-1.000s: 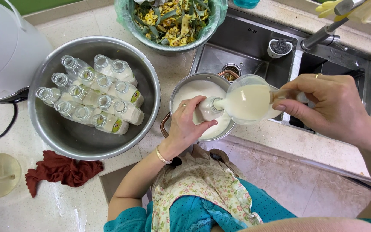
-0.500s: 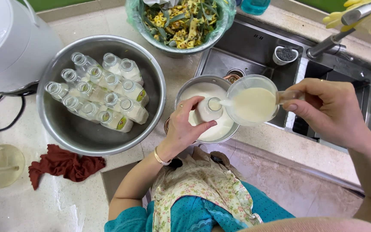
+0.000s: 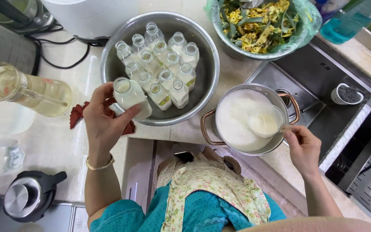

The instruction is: The person is filling multiple small glass bottles with milk from a pot using a measuring cup and a pitcher.

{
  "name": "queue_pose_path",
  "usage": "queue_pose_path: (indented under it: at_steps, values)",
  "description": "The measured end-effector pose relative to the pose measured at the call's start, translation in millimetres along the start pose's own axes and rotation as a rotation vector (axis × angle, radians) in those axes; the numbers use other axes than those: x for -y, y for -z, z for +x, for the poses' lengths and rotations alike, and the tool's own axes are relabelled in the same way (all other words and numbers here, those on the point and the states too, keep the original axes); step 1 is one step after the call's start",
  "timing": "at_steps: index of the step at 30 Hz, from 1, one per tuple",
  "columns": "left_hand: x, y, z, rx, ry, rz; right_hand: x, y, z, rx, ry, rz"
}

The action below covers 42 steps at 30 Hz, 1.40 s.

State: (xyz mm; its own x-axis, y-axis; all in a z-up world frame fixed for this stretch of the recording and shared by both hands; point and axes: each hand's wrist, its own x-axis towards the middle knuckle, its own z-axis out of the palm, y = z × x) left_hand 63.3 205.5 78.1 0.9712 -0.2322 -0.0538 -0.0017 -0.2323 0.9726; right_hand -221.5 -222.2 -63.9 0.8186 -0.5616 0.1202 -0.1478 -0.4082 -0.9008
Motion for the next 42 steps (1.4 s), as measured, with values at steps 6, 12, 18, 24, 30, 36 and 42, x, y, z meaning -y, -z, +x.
queue_pose_path:
  at_steps: [6, 12, 18, 24, 30, 36, 42]
  values:
    - [101, -4, 37, -0.063, -0.387, 0.258, 42, -32, 19, 0.073, 0.233, -0.570]
    - [135, -19, 59, -0.050, -0.266, 0.385, 37, -36, 29, 0.174, 0.334, -0.723]
    - [141, -8, 80, 0.077, -0.174, 0.530, 36, -47, 37, 0.244, 0.394, -0.714]
    - [124, 40, 125, 0.133, -0.111, 0.027, 28, -49, 36, 0.245, 0.133, -0.590]
    - [162, 15, 212, 0.169, -0.306, 0.262, 24, -37, 27, 0.124, -0.108, -0.362]
    - [177, 9, 242, 0.262, -0.276, 0.130, 2, -20, 17, 0.118, -0.116, -0.028]
    - [141, 2, 222, -0.040, -0.363, 0.245, -16, -3, 9, 0.057, -0.049, 0.146]
